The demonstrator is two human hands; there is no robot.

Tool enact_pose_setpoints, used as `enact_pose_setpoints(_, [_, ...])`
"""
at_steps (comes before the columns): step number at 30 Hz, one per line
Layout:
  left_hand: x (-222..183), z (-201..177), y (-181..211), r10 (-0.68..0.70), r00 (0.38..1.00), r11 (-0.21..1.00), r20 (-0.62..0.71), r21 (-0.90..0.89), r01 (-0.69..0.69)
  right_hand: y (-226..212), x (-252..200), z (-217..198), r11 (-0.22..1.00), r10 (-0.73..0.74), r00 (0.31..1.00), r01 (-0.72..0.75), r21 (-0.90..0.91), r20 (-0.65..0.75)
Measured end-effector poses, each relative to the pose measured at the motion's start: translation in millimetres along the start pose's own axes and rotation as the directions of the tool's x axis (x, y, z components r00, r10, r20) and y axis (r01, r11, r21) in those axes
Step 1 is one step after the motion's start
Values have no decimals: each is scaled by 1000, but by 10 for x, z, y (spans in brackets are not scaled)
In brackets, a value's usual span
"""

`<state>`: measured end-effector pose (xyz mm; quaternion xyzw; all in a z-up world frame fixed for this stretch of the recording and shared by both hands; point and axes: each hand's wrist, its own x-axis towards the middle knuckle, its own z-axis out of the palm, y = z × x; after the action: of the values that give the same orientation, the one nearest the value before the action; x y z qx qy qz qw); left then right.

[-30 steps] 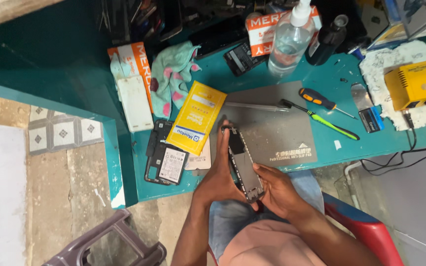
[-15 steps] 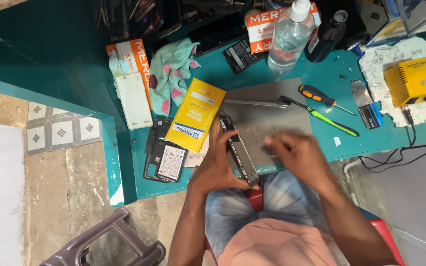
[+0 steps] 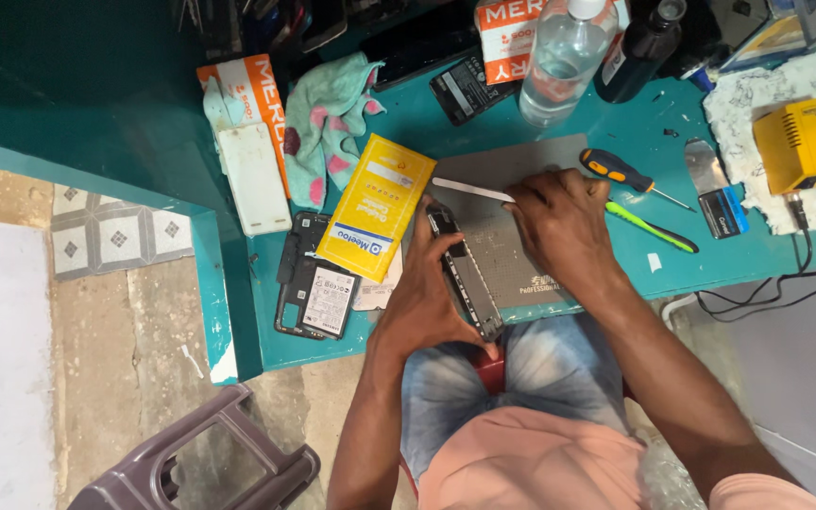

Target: The person disassembles a mobile phone using a spudger and tweezers, removes components from the internal frame, and scrapes the edges of the device.

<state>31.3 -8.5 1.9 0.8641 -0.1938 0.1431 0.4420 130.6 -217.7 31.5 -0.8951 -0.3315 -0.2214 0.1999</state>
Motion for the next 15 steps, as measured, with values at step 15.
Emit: enact_pose_setpoints(15, [-4,68,105,-90,995,992,35,90,87,268,67,110,996,-3,970,-20,92,244])
